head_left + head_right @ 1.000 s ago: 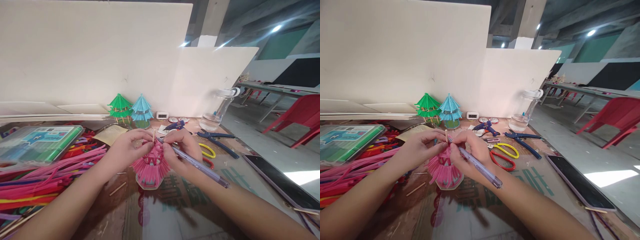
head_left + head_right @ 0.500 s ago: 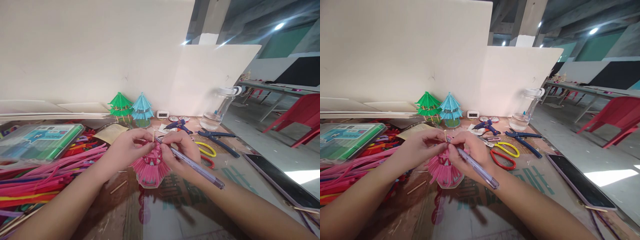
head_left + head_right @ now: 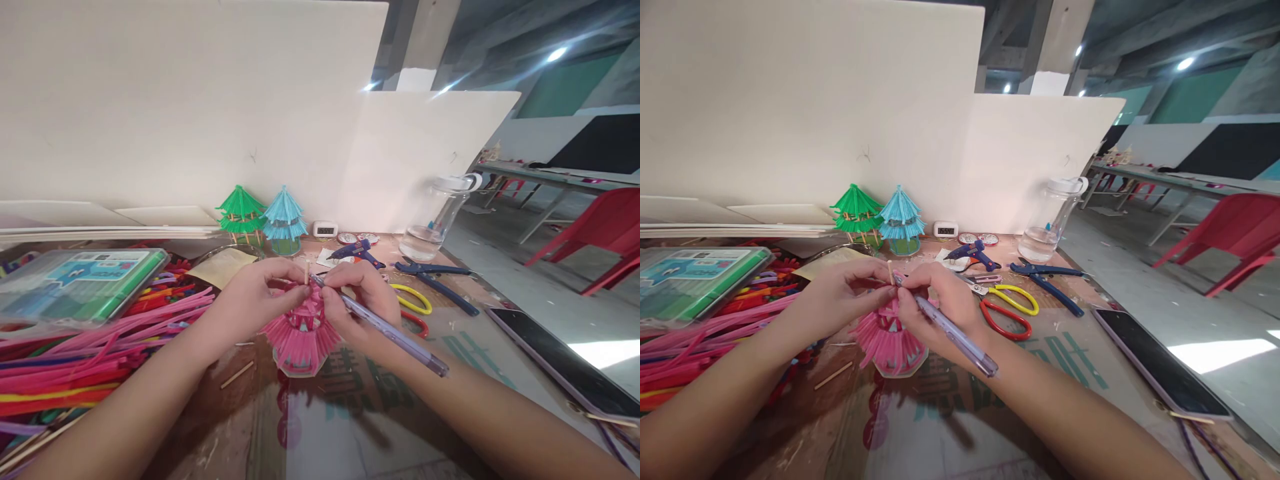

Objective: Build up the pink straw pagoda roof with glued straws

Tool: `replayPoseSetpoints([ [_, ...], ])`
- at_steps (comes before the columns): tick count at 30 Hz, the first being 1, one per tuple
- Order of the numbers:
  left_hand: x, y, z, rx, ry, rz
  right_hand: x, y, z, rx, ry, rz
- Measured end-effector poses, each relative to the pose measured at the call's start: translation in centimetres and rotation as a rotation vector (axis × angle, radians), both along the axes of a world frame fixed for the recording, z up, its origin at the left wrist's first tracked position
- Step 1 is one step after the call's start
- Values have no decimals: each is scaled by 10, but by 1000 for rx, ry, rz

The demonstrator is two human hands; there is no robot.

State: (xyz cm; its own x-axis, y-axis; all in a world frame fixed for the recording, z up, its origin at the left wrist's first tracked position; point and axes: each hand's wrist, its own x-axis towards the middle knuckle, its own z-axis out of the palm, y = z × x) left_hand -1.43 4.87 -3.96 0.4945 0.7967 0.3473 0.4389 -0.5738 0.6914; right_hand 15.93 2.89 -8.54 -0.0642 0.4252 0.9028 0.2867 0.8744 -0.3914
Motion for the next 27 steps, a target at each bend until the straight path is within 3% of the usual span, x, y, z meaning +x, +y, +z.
replayPoseSetpoints([
  [12,0,-1,1,-9,1,-11,-3,-3,2,-28,25,-10],
  [16,-4,0,5,-22,38,-21,5,-4,12,30,16,11],
  [18,-9,-3,13,7,73,53,13,-6,22,36,-7,-18],
  [22,-18,-21,34,197,86,271,26,-11,43,-66,-131,-209],
  [24,-18,-35,41,213,74,157,26,-15,48,-116,-207,-254],
  [27,-13,-52,41,205,167,-151,22,-23,50,-151,-300,-197],
])
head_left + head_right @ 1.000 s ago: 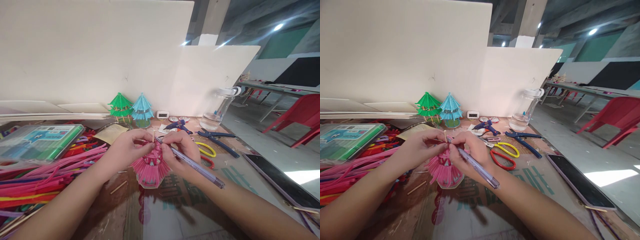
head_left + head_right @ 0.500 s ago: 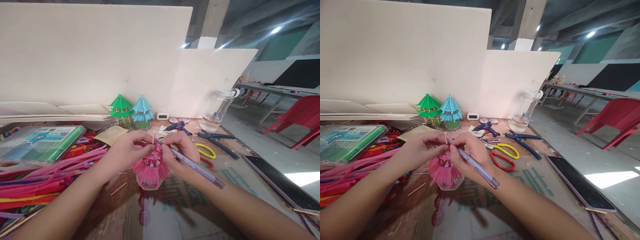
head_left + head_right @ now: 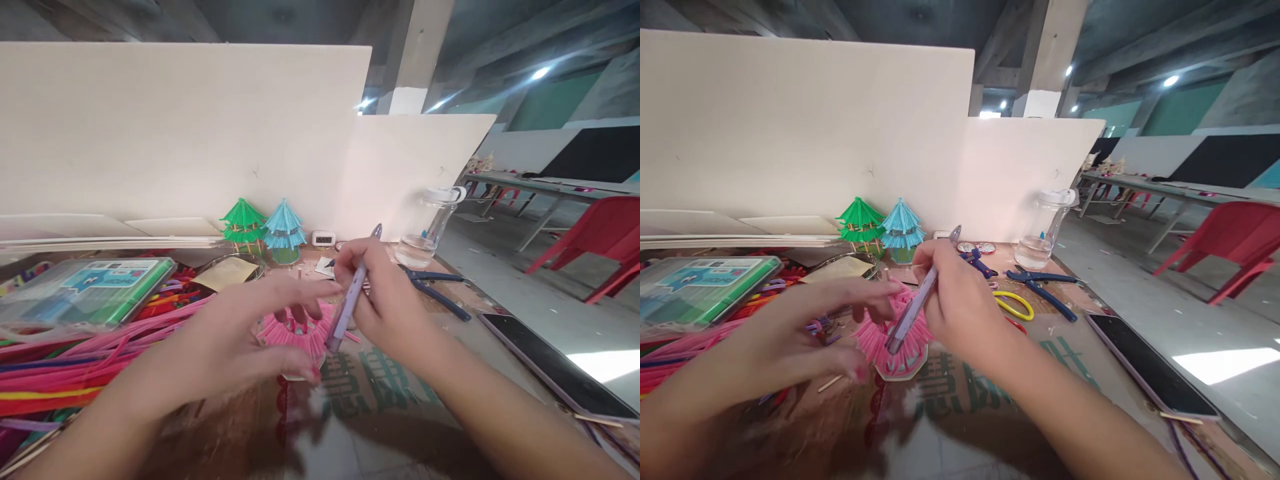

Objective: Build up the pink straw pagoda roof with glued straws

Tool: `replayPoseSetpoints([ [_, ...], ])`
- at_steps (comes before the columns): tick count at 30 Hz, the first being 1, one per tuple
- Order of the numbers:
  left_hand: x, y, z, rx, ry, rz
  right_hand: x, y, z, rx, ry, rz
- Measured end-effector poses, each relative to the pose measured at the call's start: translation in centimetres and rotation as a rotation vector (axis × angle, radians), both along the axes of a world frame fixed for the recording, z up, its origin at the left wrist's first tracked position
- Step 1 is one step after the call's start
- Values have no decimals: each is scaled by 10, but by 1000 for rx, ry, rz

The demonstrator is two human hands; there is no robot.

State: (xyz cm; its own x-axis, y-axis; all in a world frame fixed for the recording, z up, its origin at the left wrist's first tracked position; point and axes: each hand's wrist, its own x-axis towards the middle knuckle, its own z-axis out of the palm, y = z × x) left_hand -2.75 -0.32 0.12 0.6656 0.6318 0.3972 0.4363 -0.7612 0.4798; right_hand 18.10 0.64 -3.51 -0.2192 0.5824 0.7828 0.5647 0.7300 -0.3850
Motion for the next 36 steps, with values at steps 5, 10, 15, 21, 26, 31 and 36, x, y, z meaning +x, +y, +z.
replayPoseSetpoints([
  [5,10,-5,-12,85,116,-183,-6,-9,0,-108,-36,98],
  [10,11,-2,-12,157,65,-146,2,-6,9,-163,284,358],
  [15,11,-4,-14,315,26,-165,7,2,14,-313,537,549],
  [21,11,-5,-22,465,4,-236,2,3,11,-386,588,573],
  [26,10,-5,-21,458,26,-280,1,-1,12,-381,598,581],
  [31,11,-7,-16,308,128,-254,1,-2,13,-399,539,555],
  [36,-9,-7,8,-18,155,-154,7,-4,16,-365,472,515],
])
